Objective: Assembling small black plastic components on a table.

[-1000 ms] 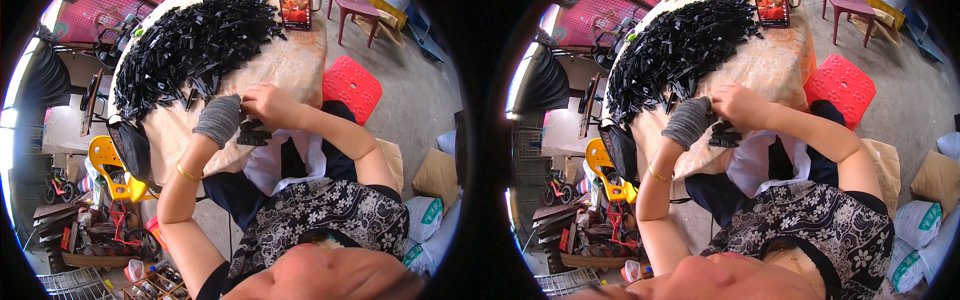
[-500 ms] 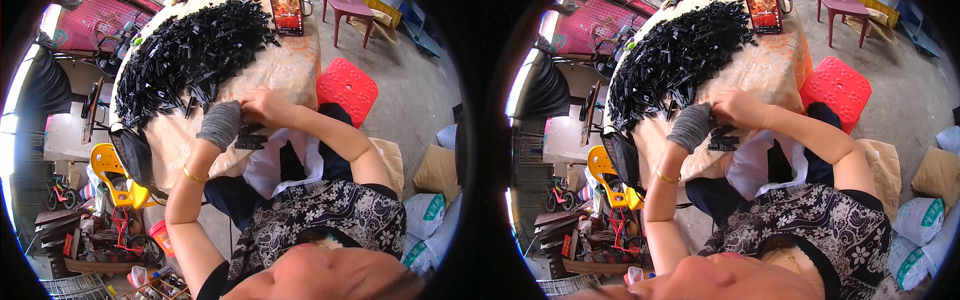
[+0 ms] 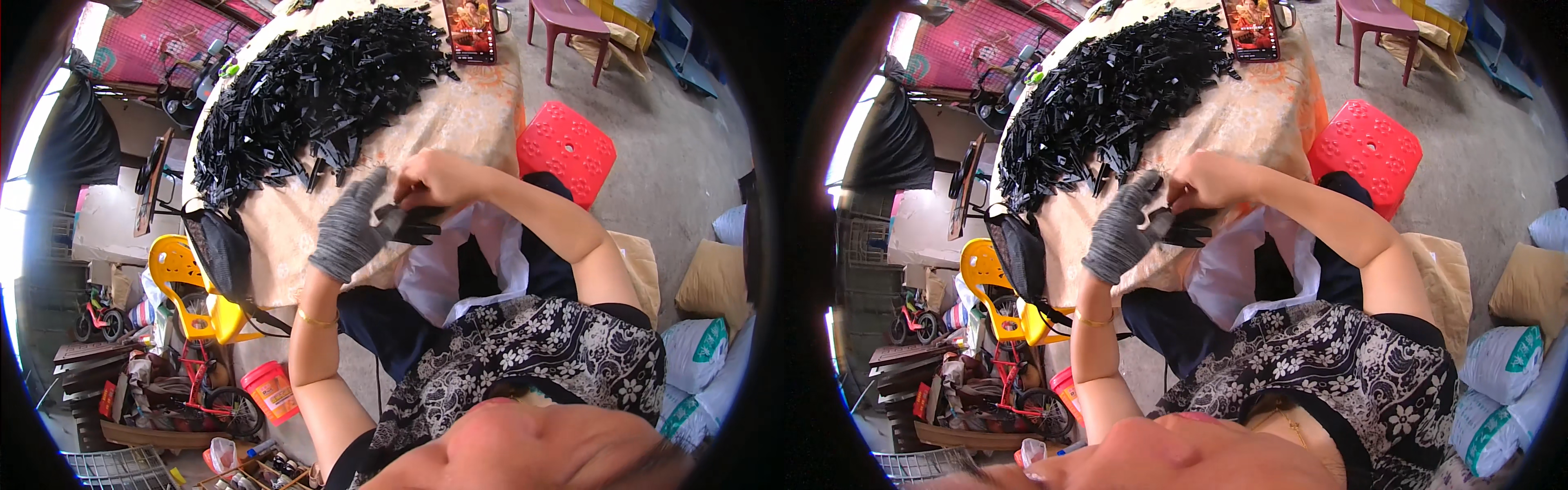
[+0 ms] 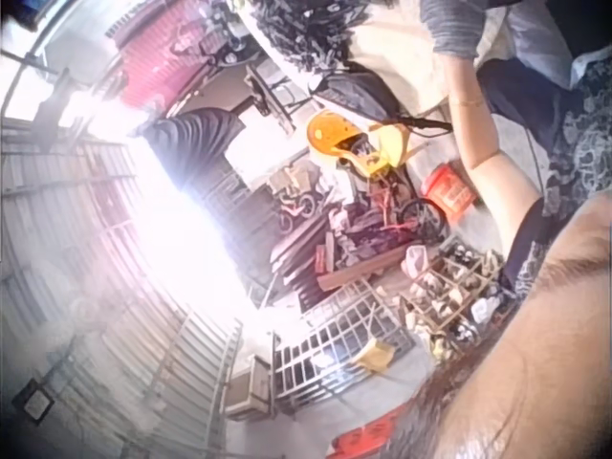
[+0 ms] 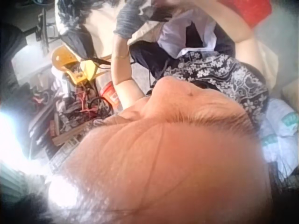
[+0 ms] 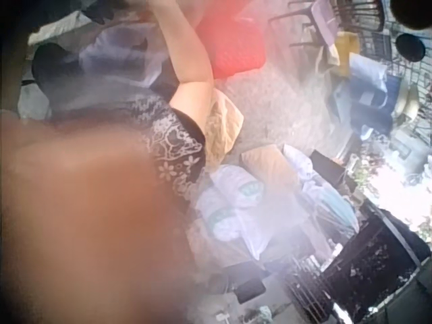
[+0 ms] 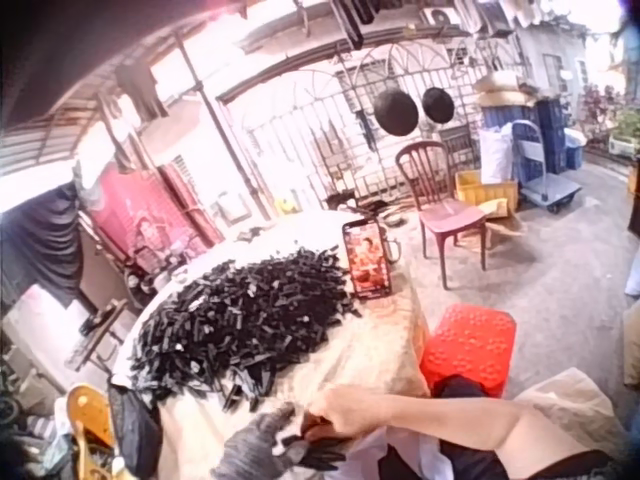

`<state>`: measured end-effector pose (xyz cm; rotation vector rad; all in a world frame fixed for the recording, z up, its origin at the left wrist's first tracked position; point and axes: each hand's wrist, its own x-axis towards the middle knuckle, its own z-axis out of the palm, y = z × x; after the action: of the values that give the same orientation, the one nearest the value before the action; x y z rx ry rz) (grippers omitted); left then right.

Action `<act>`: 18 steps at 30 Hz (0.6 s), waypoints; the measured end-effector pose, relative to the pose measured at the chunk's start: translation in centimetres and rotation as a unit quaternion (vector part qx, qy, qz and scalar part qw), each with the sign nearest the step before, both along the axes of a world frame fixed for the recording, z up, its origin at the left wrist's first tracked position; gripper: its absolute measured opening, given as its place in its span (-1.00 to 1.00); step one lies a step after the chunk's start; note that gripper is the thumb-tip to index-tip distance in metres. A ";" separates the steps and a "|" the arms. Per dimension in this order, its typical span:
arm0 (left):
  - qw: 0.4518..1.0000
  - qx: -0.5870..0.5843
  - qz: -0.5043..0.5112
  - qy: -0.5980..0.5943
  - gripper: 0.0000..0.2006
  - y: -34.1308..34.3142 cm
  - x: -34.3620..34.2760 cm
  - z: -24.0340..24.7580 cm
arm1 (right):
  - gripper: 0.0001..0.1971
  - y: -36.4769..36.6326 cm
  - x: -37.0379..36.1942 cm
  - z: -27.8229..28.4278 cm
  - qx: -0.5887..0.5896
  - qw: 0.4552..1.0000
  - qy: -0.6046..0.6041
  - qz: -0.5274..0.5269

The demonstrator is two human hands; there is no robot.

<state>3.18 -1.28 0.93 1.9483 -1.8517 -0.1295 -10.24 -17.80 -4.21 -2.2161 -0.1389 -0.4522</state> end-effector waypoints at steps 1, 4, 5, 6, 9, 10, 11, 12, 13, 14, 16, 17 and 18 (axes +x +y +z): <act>0.998 -0.045 -0.013 -0.050 -0.54 0.1 0.2 0.3 | -0.84 -0.1 -0.1 -0.4 -0.012 0.999 -0.037 0.017; 0.987 0.042 0.155 0.007 -0.60 -0.3 1.6 0.5 | -0.86 -1.2 -0.4 -0.4 -0.012 0.999 -0.047 0.010; 0.988 0.017 0.150 0.015 -0.59 -0.3 2.5 -0.7 | -0.86 -1.8 -0.2 -0.3 -0.005 0.999 -0.035 0.003; 0.984 0.050 0.169 0.017 -0.58 -0.2 3.1 -1.7 | -0.87 -2.4 0.0 0.0 0.015 0.997 -0.015 -0.076; 0.982 0.069 0.174 -0.019 -0.61 -1.5 2.5 -3.3 | -0.81 -7.5 1.1 -1.6 -0.173 0.916 -0.129 -0.339; 0.980 0.091 0.177 -0.028 -0.62 -2.0 2.2 -2.9 | -0.78 -8.9 1.2 -1.8 -0.213 0.878 -0.096 -0.418; 0.977 0.112 0.177 -0.036 -0.63 -2.5 1.7 -2.5 | -0.77 -10.6 1.2 -2.5 -0.247 0.863 -0.081 -0.433; 0.974 0.123 0.188 -0.023 -0.62 -2.7 1.1 -1.9 | -0.77 -12.3 1.1 -3.4 -0.279 0.848 -0.068 -0.446; 0.974 0.119 0.192 -0.020 -0.64 -2.5 1.1 -1.7 | -0.77 -12.7 1.4 -3.2 -0.309 0.833 -0.057 -0.455; 0.974 0.115 0.194 -0.016 -0.66 -2.3 1.0 -1.6 | -0.80 -12.9 1.6 -3.0 -0.321 0.836 -0.061 -0.440; 0.972 0.129 0.194 -0.026 -0.70 -1.9 1.0 -1.4 | -0.82 -12.9 1.9 -2.5 -0.316 0.839 -0.029 -0.443; 0.969 0.147 0.192 -0.039 -0.71 -1.7 1.1 -1.1 | -0.83 -12.6 2.1 -2.1 -0.313 0.840 -0.012 -0.443; 0.967 0.164 0.190 -0.053 -0.72 -1.5 1.2 -1.0 | -0.84 -12.2 2.1 -1.9 -0.299 0.847 0.000 -0.440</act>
<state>4.36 -2.82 -0.09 2.5476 -1.5568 -0.2283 -8.17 -30.00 -6.08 -2.8047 0.9002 -1.0055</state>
